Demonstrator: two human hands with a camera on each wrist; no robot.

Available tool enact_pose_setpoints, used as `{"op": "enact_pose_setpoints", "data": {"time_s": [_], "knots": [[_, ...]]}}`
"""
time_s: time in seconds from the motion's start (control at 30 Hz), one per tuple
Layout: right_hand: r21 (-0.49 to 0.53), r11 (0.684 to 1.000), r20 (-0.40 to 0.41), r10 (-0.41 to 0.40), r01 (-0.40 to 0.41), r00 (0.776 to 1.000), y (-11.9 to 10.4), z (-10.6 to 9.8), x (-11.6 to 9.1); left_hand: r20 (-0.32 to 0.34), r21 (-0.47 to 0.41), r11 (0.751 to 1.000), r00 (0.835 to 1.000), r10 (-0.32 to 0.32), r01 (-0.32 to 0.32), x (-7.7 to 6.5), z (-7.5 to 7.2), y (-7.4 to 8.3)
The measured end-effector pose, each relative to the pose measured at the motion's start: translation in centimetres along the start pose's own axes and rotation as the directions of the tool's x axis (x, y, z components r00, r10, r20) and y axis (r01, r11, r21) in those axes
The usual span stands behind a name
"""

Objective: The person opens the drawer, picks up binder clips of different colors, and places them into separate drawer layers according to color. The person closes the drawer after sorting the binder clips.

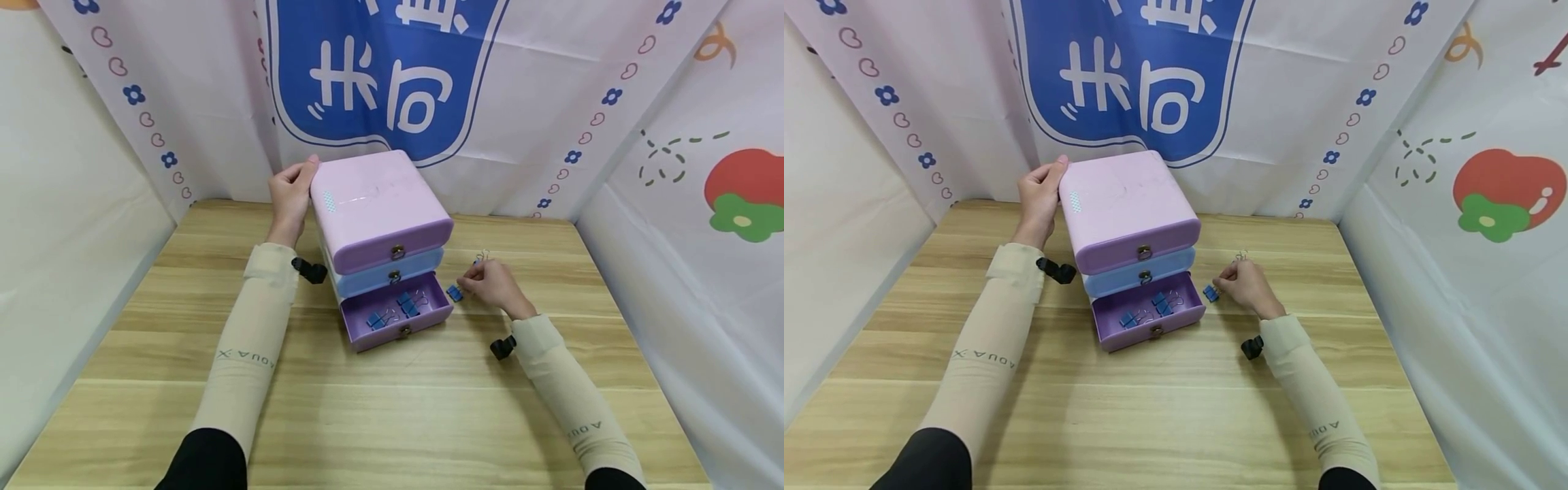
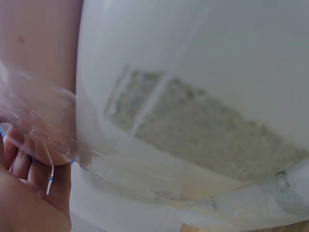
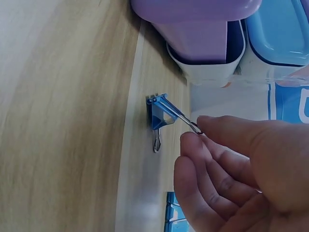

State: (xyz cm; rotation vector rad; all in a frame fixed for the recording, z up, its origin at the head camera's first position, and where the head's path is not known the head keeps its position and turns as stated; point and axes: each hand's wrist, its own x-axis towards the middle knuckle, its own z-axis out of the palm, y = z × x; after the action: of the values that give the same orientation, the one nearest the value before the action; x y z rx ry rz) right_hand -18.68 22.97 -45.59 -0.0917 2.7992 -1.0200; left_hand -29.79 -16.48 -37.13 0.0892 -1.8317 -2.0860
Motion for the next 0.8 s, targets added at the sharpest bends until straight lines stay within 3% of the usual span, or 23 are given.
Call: {"op": "enact_pose_setpoints", "data": {"time_s": [0.23,0.53,0.8], "knots": [[0.047,0.998,0.040,-0.032,0.030,0.999,0.2,0.0,-0.2,0.006,0.005,1.000,1.000,-0.012,0.012,0.0,0.1,0.0],[0.084,0.996,0.075,-0.001,-0.005,0.997,0.6,-0.7,-0.2,0.005,0.019,1.000,1.000,-0.017,0.017,0.0,0.1,-0.1],[0.102,0.995,0.042,-0.020,0.015,0.999,0.5,-1.7,-0.4,0.007,0.010,1.000,1.000,-0.013,0.013,0.0,0.0,-0.1]]}}
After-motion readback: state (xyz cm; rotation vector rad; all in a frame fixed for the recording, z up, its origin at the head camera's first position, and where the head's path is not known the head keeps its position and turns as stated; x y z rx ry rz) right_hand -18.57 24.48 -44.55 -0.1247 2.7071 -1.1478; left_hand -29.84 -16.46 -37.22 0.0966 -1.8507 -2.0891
